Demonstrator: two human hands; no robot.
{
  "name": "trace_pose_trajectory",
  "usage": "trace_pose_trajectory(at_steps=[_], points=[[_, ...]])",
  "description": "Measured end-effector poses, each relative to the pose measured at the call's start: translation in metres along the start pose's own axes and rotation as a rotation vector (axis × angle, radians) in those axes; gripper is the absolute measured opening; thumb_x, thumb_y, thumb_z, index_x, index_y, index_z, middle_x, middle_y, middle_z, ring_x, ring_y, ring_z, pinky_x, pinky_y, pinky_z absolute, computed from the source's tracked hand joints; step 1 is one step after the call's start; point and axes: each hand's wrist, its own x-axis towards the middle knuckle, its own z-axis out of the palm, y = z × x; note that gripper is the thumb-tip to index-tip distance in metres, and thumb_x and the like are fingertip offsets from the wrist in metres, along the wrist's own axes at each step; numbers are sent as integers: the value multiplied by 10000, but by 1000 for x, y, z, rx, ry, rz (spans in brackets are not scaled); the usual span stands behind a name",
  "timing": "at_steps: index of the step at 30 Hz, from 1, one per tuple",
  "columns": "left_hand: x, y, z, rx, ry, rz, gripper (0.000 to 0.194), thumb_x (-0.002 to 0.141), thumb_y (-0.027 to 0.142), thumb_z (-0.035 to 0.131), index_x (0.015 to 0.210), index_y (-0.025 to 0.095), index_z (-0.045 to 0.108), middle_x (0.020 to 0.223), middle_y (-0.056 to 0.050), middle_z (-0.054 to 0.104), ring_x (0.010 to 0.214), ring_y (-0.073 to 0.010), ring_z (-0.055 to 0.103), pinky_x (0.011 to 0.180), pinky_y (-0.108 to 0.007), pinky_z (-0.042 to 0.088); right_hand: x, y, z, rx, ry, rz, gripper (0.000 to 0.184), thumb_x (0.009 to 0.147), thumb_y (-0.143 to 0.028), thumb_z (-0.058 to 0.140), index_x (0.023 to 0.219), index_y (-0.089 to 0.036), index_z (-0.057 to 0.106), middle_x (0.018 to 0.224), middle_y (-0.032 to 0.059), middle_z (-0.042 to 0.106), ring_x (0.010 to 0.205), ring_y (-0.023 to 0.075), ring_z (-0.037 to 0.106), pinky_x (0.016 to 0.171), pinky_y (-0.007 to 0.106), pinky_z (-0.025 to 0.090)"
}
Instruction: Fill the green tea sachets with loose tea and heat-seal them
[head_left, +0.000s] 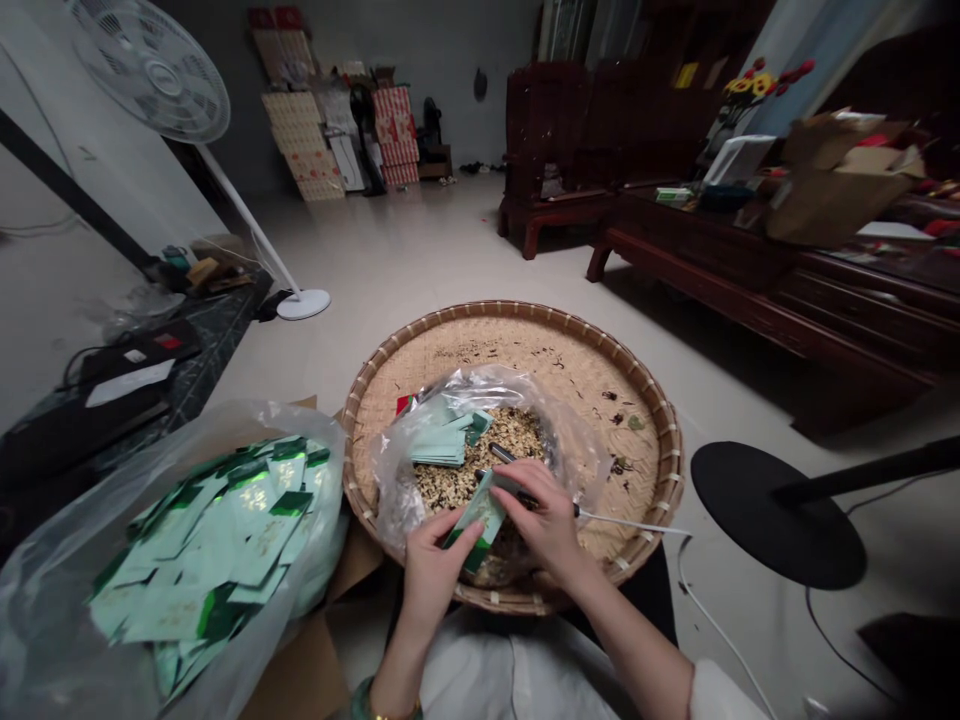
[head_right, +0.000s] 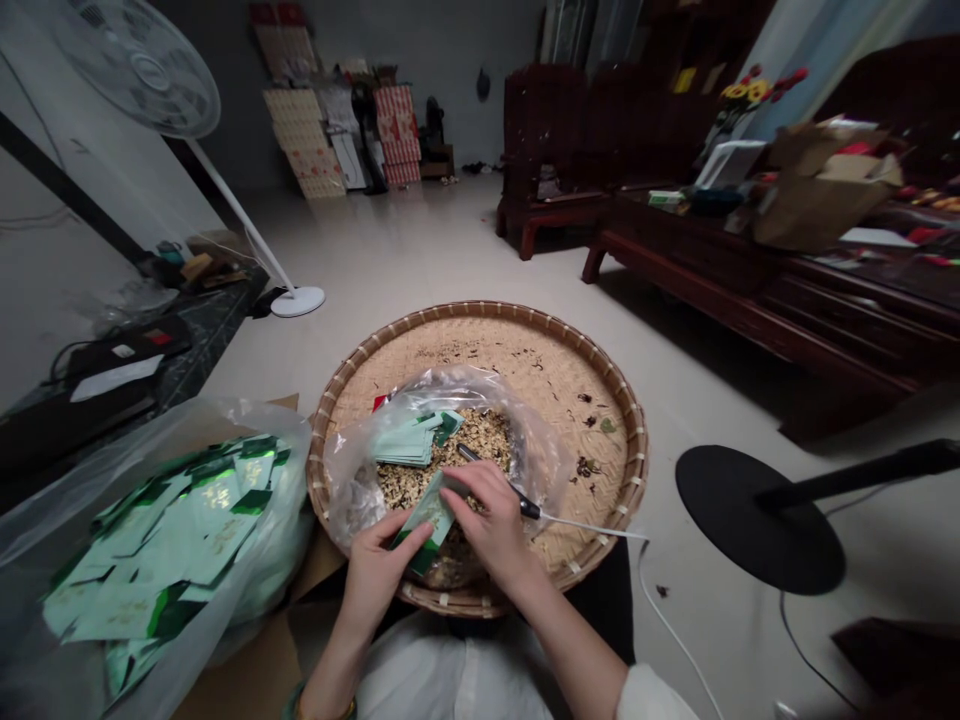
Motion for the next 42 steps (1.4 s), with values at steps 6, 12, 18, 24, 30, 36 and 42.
trace_pose_trajectory(at_steps=[6, 12, 18, 24, 30, 36, 42], points=[[-1, 3, 0, -18, -6, -11, 209, 662, 306, 713, 803, 165, 772, 770, -60, 747, 699, -201, 666, 681, -280, 529, -2, 1, 5, 8, 60, 34, 150, 834, -187, 629, 976, -224, 660, 881, 49, 681, 866, 191, 609, 776, 347, 505], [-1, 3, 1, -8, 5, 4, 204, 657, 296, 712, 805, 168, 772, 779, -61, 750, 705, -202, 672, 685, -280, 532, -3, -1, 6, 2, 44, -3, 212, 846, -156, 606, 1039, -229, 655, 923, 53, 696, 887, 192, 611, 804, 361, 499], [-2, 5, -1, 26, 0, 20, 199, 666, 302, 705, 796, 166, 771, 767, -63, 746, 699, -205, 671, 682, -285, 533, 0, 4, 0, 49, 22, 70, 66, 822, -213, 635, 886, -217, 650, 834, 37, 664, 821, 187, 606, 737, 338, 493], [-3, 9, 0, 39, -14, 37, 204, 674, 313, 696, 794, 166, 770, 751, -56, 744, 683, -203, 666, 666, -286, 535, 2, 0, -1, 8, 18, 4, 23, 815, -200, 643, 815, -208, 665, 844, 46, 648, 854, 191, 586, 772, 357, 484], [-5, 10, -4, 32, 42, -17, 227, 636, 326, 723, 798, 172, 767, 795, -68, 755, 737, -227, 684, 733, -327, 545, 0, -10, -11, -152, 58, -47, 60, 809, -201, 649, 799, -214, 708, 788, 60, 616, 795, 197, 544, 695, 351, 475], [-5, -3, -8, -172, 229, -110, 351, 627, 438, 739, 802, 133, 742, 773, -68, 743, 715, -199, 670, 711, -311, 547, -10, -13, -23, 82, -77, 175, 120, 858, -250, 582, 837, -194, 687, 777, 51, 671, 750, 182, 596, 688, 314, 488], [-17, 4, 4, -459, 133, -148, 479, 697, 526, 683, 944, 115, 707, 926, -97, 727, 798, -212, 674, 715, -334, 558, -18, -23, -21, 473, -301, 536, 318, 802, -458, 610, 884, -163, 695, 796, 48, 682, 736, 185, 620, 650, 290, 522]])
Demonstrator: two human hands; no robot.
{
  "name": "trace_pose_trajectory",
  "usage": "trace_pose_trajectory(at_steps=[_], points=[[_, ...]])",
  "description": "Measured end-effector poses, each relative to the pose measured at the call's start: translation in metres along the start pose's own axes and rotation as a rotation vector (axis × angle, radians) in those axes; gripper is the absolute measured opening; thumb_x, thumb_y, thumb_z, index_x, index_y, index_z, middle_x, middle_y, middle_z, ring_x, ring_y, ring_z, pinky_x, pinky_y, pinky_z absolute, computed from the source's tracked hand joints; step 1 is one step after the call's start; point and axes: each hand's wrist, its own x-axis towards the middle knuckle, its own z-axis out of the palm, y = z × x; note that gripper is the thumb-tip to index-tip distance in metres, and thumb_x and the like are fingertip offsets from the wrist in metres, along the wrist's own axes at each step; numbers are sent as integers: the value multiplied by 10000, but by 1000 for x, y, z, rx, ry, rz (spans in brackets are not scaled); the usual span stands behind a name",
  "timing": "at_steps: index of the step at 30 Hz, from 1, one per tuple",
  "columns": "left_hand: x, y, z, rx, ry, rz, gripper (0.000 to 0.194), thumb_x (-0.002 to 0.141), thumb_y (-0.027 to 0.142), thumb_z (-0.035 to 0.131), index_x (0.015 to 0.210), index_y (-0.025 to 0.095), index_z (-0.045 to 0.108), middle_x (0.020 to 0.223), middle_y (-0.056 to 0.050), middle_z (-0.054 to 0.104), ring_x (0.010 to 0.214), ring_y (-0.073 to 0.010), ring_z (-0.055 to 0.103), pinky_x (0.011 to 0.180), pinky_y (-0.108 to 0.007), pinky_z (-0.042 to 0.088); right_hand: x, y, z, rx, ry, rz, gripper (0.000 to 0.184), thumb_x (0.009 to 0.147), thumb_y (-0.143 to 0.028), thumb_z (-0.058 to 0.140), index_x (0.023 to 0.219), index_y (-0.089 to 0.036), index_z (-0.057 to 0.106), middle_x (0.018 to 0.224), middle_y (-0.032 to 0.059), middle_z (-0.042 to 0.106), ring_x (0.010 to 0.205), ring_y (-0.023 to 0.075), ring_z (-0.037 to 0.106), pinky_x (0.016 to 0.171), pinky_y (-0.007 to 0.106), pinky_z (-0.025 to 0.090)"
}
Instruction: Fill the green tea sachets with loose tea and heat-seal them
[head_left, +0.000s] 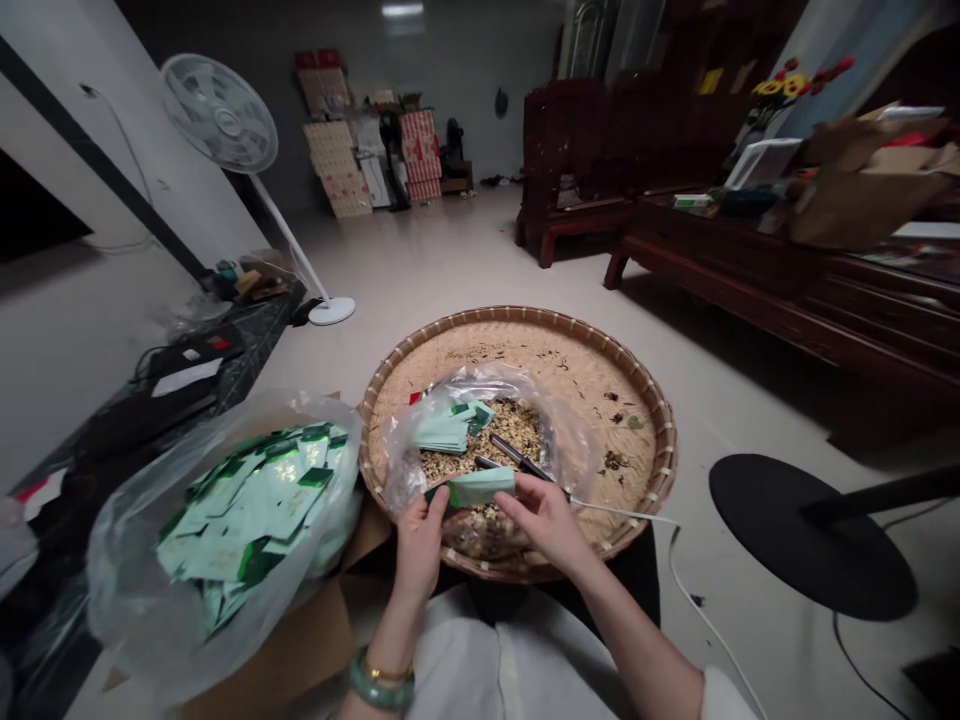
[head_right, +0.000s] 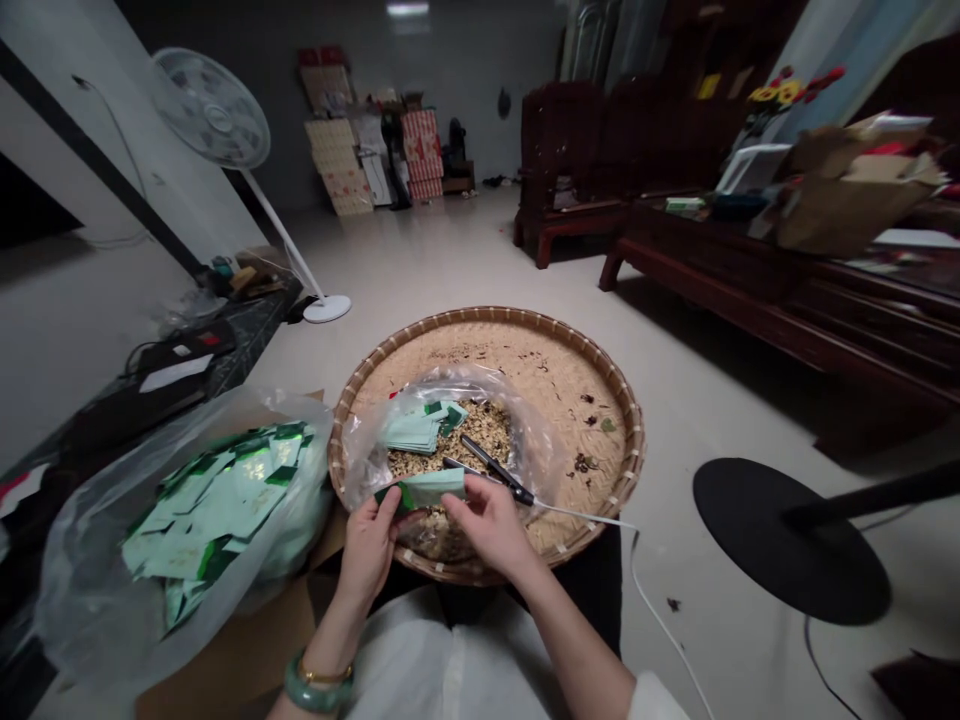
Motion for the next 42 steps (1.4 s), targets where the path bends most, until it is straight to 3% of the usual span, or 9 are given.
trace_pose_trajectory(at_steps=[3, 8, 13, 17, 25, 29, 33, 37, 42], points=[[-9, 7, 4, -23, -83, -44, 517, 684, 511, 703, 1014, 113, 691, 952, -113, 722, 820, -233, 680, 691, -343, 566, -4, -5, 3, 144, -170, 139, 433, 751, -546, 632, 926, -156, 703, 794, 44, 687, 702, 183, 620, 612, 299, 537], [-15, 15, -1, 201, -141, 43, 476, 792, 511, 585, 1033, 115, 688, 948, -123, 726, 899, -267, 673, 768, -406, 554, -9, -12, 0, 267, -262, 179, 518, 765, -628, 566, 954, -166, 705, 807, 57, 688, 687, 174, 614, 537, 274, 535], [-25, 27, -4, 820, -36, 656, 496, 808, 349, 617, 1269, 177, 548, 1286, -139, 586, 1179, -280, 528, 994, -462, 431, -10, -10, -7, 201, -185, 119, 548, 768, -668, 524, 928, -176, 704, 905, 69, 686, 740, 174, 602, 521, 249, 514], [-33, 31, 1, 1228, -266, 961, 575, 801, 180, 603, 1354, 229, 453, 1390, -108, 494, 1214, -297, 444, 1024, -512, 384, -16, -2, -2, 155, -170, 67, 519, 787, -650, 514, 881, -174, 696, 846, 43, 684, 777, 178, 607, 700, 310, 522], [-24, 12, -14, 1194, -444, 913, 567, 756, 94, 577, 1302, 211, 480, 1256, -96, 588, 1146, -267, 499, 991, -488, 429, -30, -4, -4, 73, -206, 58, 479, 788, -593, 559, 646, -148, 667, 601, -1, 619, 583, 135, 556, 597, 263, 480], [-19, 15, -28, 1075, -306, 842, 480, 754, 125, 589, 1221, 225, 531, 1166, -91, 625, 1090, -265, 550, 946, -480, 462, -23, -2, -22, 166, -68, 60, 471, 834, -565, 506, 824, -144, 716, 823, 74, 710, 794, 198, 660, 676, 303, 532], [-12, 19, -38, 997, -137, 735, 407, 759, 196, 610, 1162, 220, 563, 1129, -89, 612, 1068, -256, 567, 927, -448, 479, -13, 24, -31, -40, 63, -22, 303, 834, -414, 542, 913, -166, 698, 863, 63, 717, 816, 198, 670, 695, 320, 550], [-10, 16, -44, 913, -56, 646, 377, 786, 237, 586, 1161, 205, 567, 1121, -93, 570, 1032, -229, 577, 832, -362, 525, -7, 46, -25, -347, 65, -153, 237, 841, -212, 511, 997, -185, 686, 969, 71, 721, 887, 207, 672, 837, 385, 528], [-10, 11, -47, 896, -48, 606, 394, 796, 258, 588, 1183, 189, 569, 1081, -87, 555, 949, -195, 595, 782, -307, 528, 9, 42, -16, -689, -22, -247, 338, 809, -60, 488, 1098, -146, 642, 1105, 129, 677, 1032, 237, 628, 937, 408, 470]])
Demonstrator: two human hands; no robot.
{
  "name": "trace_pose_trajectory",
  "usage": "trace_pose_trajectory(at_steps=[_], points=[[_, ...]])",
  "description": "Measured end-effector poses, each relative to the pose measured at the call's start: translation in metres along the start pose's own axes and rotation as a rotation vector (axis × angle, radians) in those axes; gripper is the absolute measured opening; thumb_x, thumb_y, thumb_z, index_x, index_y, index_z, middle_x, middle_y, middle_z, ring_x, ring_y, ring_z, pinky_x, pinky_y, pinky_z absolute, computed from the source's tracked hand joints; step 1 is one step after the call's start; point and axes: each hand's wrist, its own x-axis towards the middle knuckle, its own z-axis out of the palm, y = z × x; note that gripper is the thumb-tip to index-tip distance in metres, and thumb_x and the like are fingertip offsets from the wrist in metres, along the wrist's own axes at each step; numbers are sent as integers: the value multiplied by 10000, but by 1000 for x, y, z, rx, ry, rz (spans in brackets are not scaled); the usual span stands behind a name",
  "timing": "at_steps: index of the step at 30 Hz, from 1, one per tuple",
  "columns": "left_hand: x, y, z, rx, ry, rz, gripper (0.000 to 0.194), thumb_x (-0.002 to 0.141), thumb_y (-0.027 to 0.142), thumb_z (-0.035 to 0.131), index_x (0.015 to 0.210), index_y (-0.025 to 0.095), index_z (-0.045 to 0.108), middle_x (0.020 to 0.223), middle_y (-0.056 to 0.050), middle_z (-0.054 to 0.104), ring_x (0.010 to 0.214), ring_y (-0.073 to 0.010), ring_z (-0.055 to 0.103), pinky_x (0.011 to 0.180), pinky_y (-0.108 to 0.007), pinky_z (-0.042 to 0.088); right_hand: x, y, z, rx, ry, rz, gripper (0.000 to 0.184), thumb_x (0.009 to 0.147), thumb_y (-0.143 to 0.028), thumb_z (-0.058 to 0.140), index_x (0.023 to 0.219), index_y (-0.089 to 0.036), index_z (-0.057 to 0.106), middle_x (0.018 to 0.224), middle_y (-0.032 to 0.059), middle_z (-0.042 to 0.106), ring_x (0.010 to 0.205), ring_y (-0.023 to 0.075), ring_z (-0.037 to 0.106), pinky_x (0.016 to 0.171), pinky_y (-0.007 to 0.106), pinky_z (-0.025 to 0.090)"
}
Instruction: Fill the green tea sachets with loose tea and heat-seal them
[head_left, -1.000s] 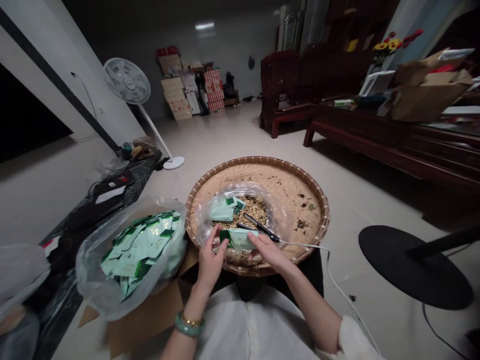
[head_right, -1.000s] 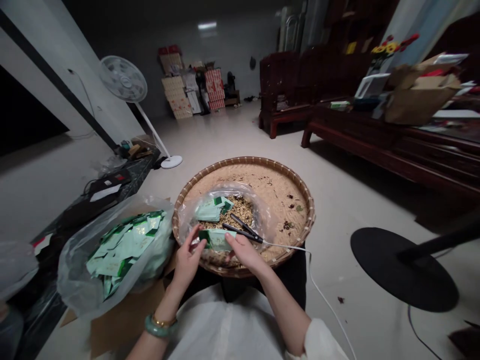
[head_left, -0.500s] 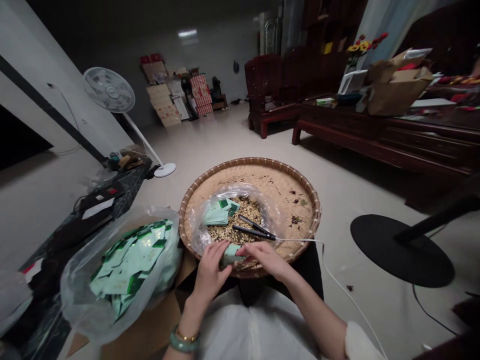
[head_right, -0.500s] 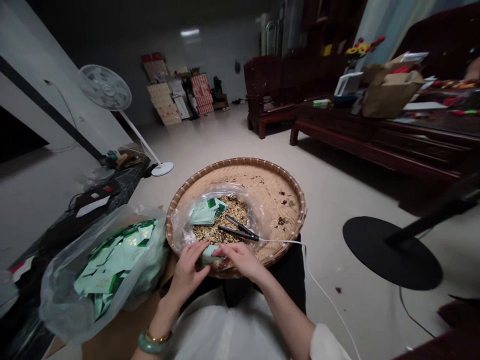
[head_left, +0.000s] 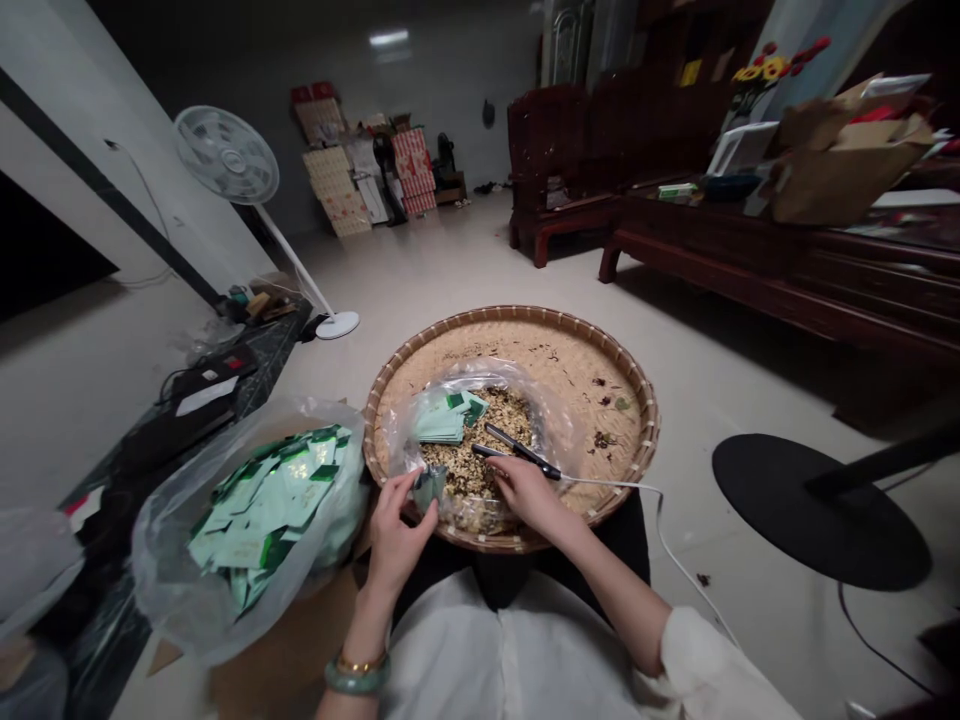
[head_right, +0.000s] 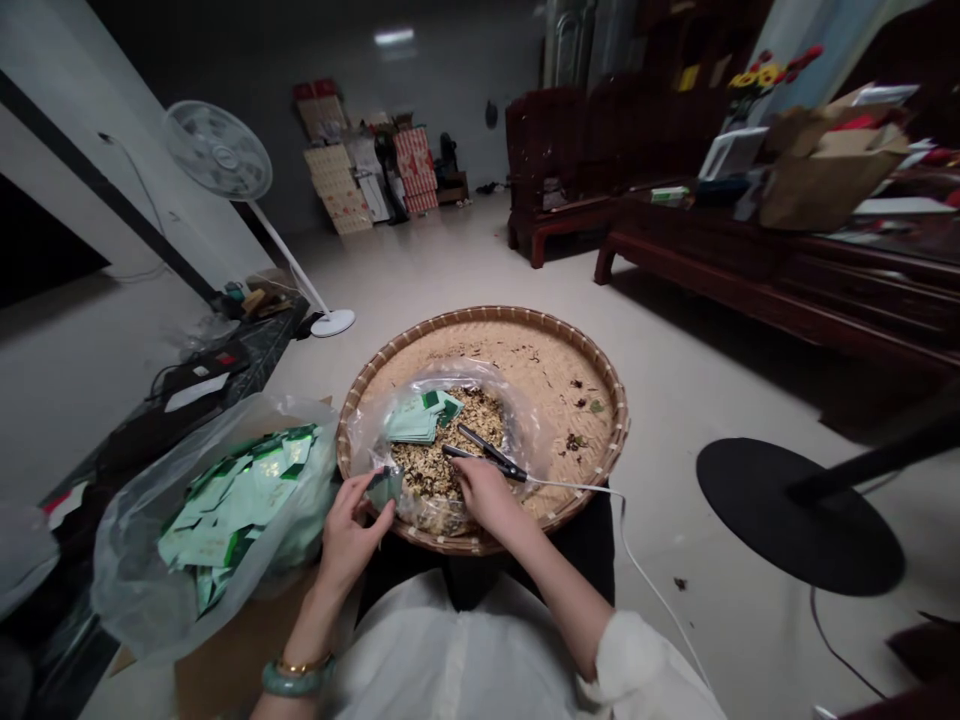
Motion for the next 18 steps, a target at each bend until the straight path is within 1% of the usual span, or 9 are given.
trace_pose_trajectory(at_steps=[3, 5, 7, 9, 10, 14, 15, 16, 18], points=[[3, -2, 0, -11, 0, -12, 407, 786, 267, 601, 1184, 185, 573, 1076, -85, 565, 931, -192, 602, 760, -290, 535, 13, -9, -2, -158, -165, -7, 437, 757, -21, 533, 1176, -134, 583, 1154, 149, 629, 1105, 250, 574, 960, 393, 438], [7, -2, 0, -38, 11, -17, 422, 772, 274, 615, 1182, 184, 573, 1088, -87, 571, 963, -205, 599, 756, -288, 543, 20, -14, 0, -239, -268, 37, 502, 719, -24, 584, 1208, -133, 549, 1154, 156, 596, 1101, 263, 555, 940, 386, 435], [9, -3, 0, -74, 25, -37, 435, 756, 287, 631, 1173, 178, 572, 1099, -91, 570, 982, -214, 599, 770, -294, 550, 26, -19, 3, -298, -334, 70, 561, 685, -39, 641, 1226, -132, 522, 1165, 163, 560, 1091, 277, 538, 918, 383, 432], [11, -4, 1, -121, 30, -77, 443, 746, 303, 643, 1160, 166, 569, 1107, -96, 566, 970, -212, 611, 785, -298, 555, 32, -21, 7, -334, -369, 67, 589, 662, -49, 675, 1222, -129, 513, 1169, 165, 535, 1088, 285, 519, 896, 371, 427], [12, -4, 3, -145, 32, -98, 443, 743, 311, 646, 1153, 160, 568, 1112, -99, 564, 964, -211, 617, 787, -298, 557, 35, -22, 9, -345, -381, 60, 565, 661, -49, 673, 1200, -129, 525, 1153, 159, 535, 1079, 281, 517, 884, 359, 425], [15, -8, 8, -207, 42, -141, 434, 731, 333, 653, 1117, 149, 577, 1098, -100, 572, 959, -216, 624, 772, -299, 565, 43, -21, 11, -344, -414, 41, 346, 712, -59, 613, 1043, -159, 591, 1037, 96, 556, 988, 226, 544, 828, 300, 418], [16, -9, 10, -215, 44, -146, 430, 729, 335, 654, 1109, 149, 582, 1094, -99, 576, 964, -219, 623, 774, -304, 565, 44, -20, 11, -335, -415, 37, 346, 716, -76, 621, 1049, -166, 589, 1031, 86, 555, 975, 218, 547, 825, 292, 417], [18, -10, 11, -224, 37, -150, 425, 729, 336, 654, 1105, 150, 584, 1093, -99, 580, 971, -220, 622, 783, -309, 564, 45, -19, 10, -321, -412, 31, 388, 708, -96, 643, 1083, -170, 577, 1041, 82, 553, 973, 217, 547, 828, 289, 417], [22, -12, 15, -227, 27, -156, 423, 732, 330, 653, 1112, 156, 585, 1098, -98, 591, 981, -220, 621, 804, -320, 562, 46, -17, 9, -280, -409, 7, 525, 671, -114, 692, 1171, -176, 543, 1075, 86, 548, 985, 222, 545, 839, 289, 419]])
